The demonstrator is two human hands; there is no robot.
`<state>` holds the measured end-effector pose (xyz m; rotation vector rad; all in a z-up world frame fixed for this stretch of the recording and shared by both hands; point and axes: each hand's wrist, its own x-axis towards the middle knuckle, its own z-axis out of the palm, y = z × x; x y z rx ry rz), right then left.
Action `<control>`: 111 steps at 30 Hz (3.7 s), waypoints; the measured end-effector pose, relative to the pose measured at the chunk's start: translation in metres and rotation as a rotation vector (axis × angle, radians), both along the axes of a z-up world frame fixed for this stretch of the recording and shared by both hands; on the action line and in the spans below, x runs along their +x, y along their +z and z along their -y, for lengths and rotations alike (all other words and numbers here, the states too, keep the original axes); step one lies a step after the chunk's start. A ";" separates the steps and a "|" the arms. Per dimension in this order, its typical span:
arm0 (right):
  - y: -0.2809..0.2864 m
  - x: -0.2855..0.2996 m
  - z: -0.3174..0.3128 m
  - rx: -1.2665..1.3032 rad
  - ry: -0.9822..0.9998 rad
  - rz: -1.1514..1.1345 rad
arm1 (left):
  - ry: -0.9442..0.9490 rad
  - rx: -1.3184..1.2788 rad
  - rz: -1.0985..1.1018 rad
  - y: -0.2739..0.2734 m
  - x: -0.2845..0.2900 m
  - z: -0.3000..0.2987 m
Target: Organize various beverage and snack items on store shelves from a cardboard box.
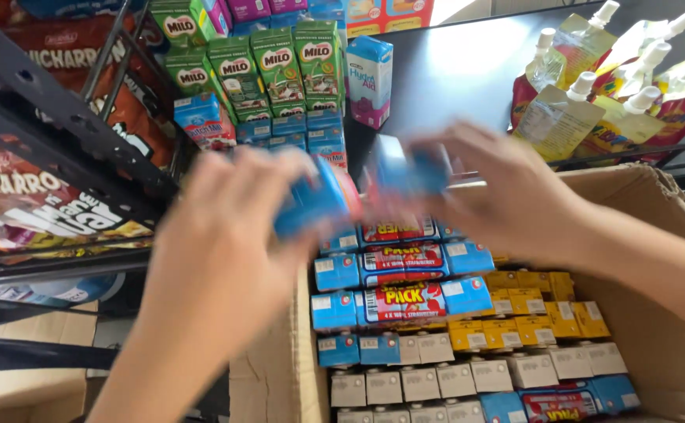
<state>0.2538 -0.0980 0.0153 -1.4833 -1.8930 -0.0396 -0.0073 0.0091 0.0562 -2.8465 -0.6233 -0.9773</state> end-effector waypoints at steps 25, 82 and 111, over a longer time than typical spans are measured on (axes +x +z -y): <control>-0.179 -0.087 0.090 -0.718 0.313 0.014 | -0.145 0.102 -1.219 -0.221 0.010 0.087; -0.066 -0.025 -0.066 0.045 0.151 0.104 | 0.336 0.426 -0.270 -0.075 0.008 -0.153; -0.020 -0.002 -0.016 -0.064 0.083 -0.059 | -0.138 -0.243 -0.240 -0.019 -0.024 0.048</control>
